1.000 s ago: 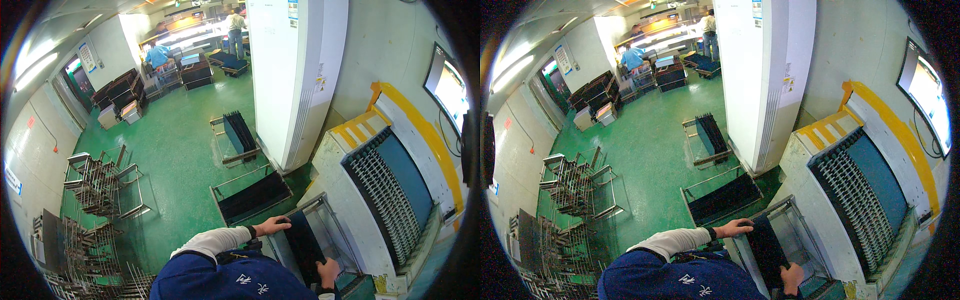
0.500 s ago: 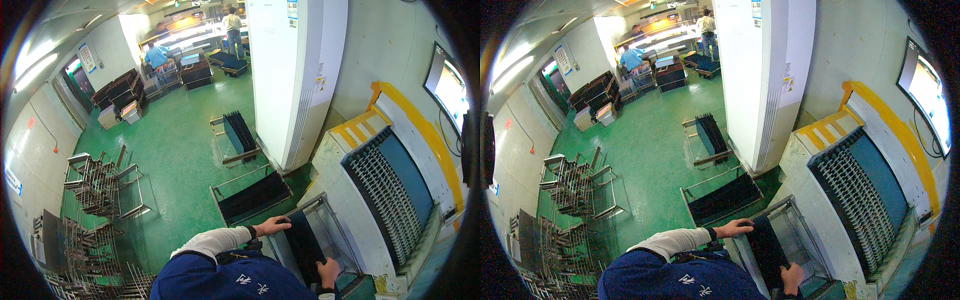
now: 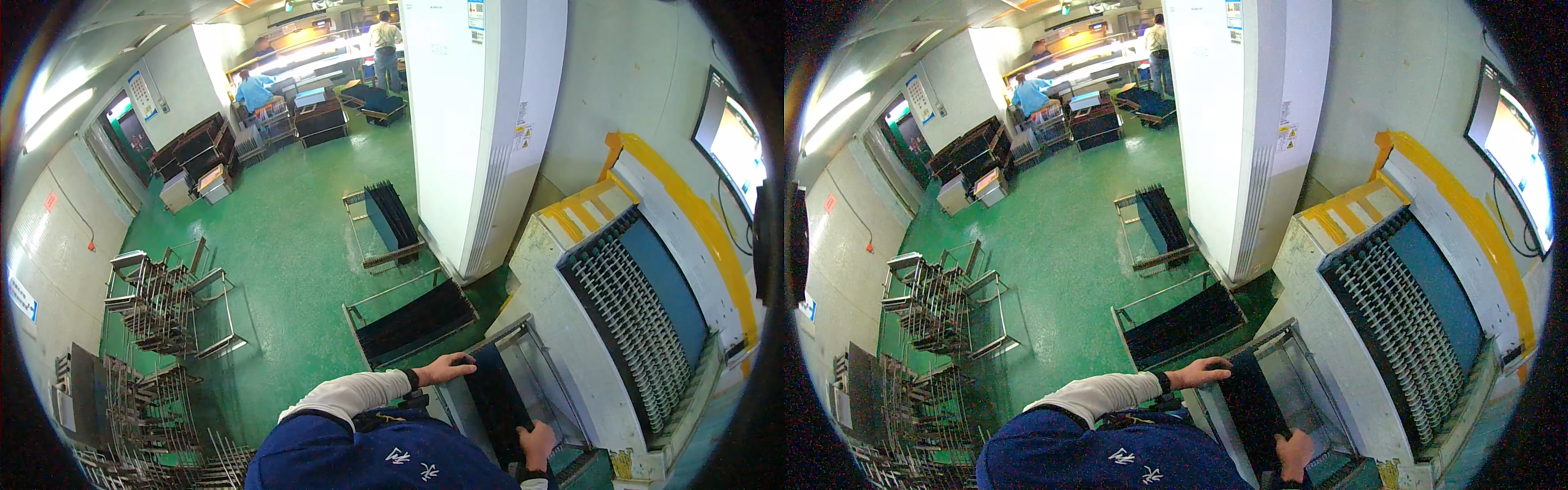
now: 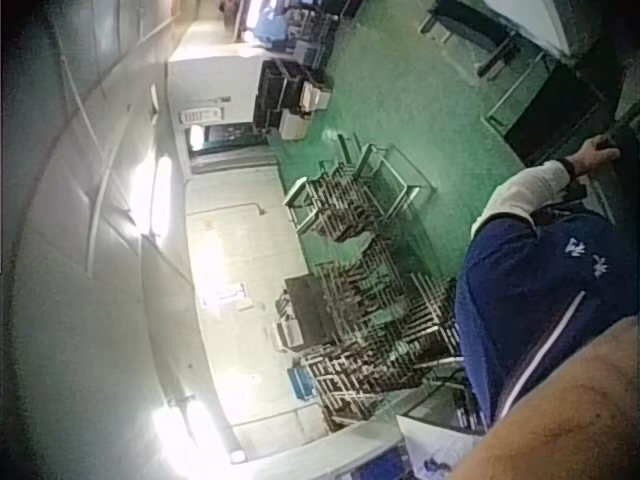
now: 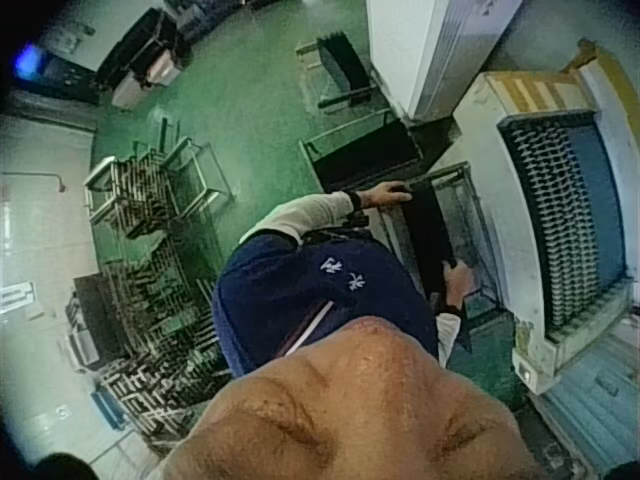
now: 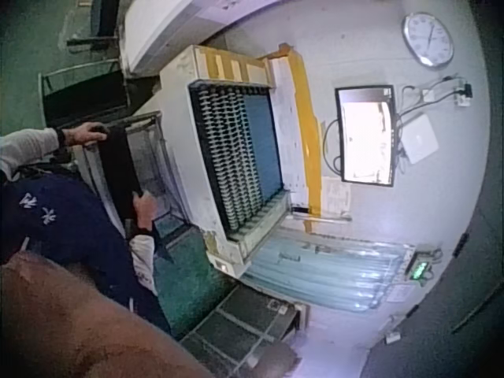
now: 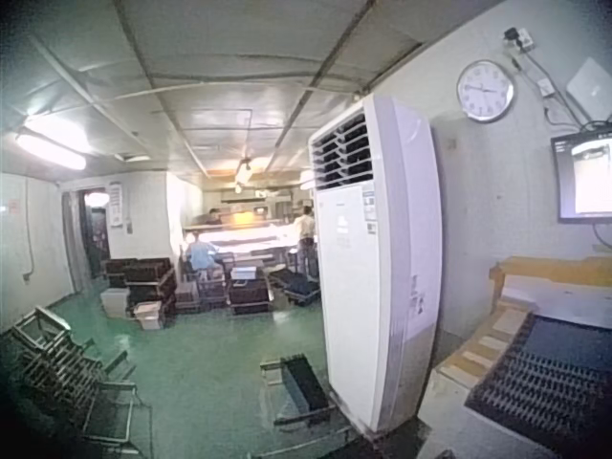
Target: Feeding blue plates into a processing machine using metal frames.
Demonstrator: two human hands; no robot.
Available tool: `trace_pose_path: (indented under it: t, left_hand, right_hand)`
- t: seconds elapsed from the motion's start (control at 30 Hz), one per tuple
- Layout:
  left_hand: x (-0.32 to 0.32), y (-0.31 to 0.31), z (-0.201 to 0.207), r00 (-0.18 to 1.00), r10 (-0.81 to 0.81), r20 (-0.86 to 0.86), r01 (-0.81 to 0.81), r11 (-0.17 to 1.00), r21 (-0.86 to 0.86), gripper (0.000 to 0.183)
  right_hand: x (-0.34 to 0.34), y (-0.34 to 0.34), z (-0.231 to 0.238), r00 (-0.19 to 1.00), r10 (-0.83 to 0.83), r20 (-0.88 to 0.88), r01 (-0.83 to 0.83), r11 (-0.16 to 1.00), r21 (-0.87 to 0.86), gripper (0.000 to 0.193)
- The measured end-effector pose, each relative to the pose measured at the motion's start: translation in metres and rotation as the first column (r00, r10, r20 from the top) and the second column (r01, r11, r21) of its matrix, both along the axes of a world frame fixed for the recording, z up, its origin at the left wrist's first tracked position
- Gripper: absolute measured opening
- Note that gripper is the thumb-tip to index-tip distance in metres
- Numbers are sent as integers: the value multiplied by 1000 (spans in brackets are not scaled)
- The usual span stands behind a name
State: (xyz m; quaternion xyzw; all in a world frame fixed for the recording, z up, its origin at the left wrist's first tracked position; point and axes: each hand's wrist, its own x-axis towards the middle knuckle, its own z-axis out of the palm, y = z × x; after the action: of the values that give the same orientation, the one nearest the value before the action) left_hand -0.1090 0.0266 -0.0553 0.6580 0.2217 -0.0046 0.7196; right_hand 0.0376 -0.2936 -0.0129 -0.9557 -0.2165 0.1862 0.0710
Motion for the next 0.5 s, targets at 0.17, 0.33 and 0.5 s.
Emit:
trace_pose_path:
  t: [0.17,0.33,0.5]
  left_hand:
    - [-1,-3,18,1000,3,-28,-3,1000,-8,53]
    - [1,0,0,1000,2,3,-2,1000,8,53]
    - [4,0,-8,1000,-9,-6,9,1000,6,54]
  right_hand:
    - [4,-5,-10,999,15,31,-15,1000,25,45]
    - [3,-1,-2,1000,5,18,-6,1000,28,45]
    - [3,-1,-2,1000,-8,25,7,1000,16,44]
